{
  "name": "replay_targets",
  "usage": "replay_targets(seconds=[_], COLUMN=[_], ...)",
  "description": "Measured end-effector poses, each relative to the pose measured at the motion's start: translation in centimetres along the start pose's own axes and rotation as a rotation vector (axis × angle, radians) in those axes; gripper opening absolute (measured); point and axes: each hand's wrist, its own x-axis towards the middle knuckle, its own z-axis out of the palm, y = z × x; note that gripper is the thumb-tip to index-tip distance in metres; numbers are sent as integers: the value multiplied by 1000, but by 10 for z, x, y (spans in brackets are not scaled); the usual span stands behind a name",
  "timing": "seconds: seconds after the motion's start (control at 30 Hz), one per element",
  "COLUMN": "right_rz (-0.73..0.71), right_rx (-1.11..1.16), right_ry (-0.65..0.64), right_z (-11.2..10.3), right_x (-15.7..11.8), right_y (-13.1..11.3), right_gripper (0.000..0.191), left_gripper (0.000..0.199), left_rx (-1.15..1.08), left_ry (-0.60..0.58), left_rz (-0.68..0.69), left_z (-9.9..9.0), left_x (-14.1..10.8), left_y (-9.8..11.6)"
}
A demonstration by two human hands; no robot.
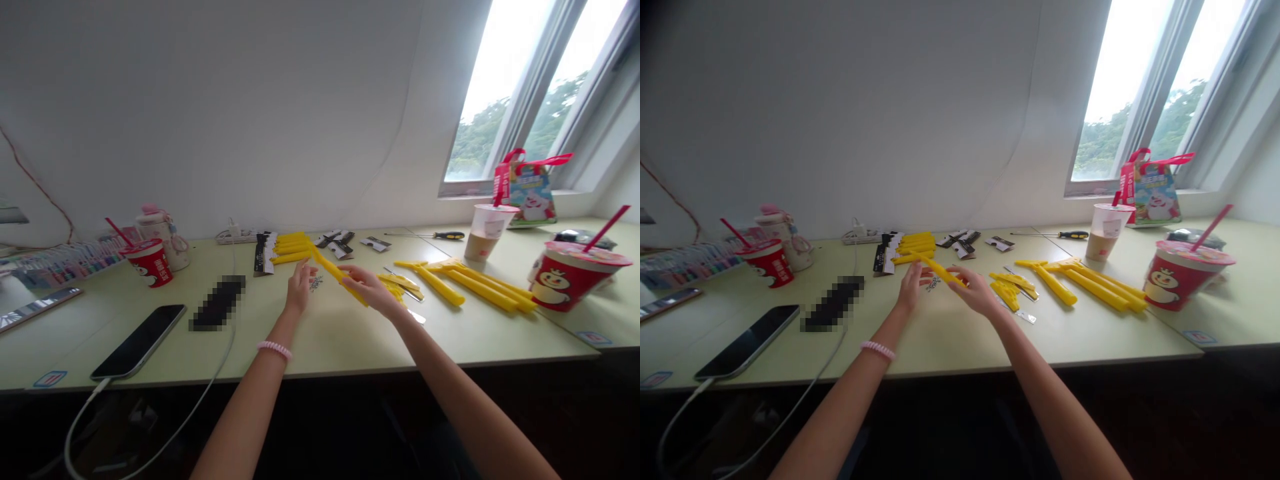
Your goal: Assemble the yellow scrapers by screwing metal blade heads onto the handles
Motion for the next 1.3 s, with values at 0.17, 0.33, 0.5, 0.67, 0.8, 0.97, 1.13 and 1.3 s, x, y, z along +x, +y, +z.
replay_targets(seconds=[0.17, 0.33, 0.5, 0.67, 0.8, 0.97, 1.13, 1.3], right_rz=[-218, -169, 225, 367, 310, 300, 314, 236], right_rx=[-358, -489, -861, -685, -604, -780, -879, -1001], right_ry=[35, 59, 255, 152, 57, 167, 100, 2], right_z=[34, 17, -50, -98, -97, -77, -68, -60], right_x=[1, 0, -5, -31, -57, -75, -70, -63], right_y=[-8, 0, 40, 66, 66, 60, 52, 36], right_gripper=[41, 38, 28, 18, 25, 21, 10, 18], left_gripper=[42, 27, 21, 20, 20, 21, 20, 26], left_rx=[-314, -413, -413, -401, -391, -381, -388, -394], left_ry=[-57, 58, 119, 114, 119, 94, 104, 101], left_rz=[-268, -373, -401, -398, -397, -402, -419, -446], left_z=[-4, -12, -15, -14, -13, -13, -14, -15], left_x=[4, 6, 6, 6, 6, 5, 5, 5], left_y=[4, 5, 4, 3, 3, 2, 2, 2])
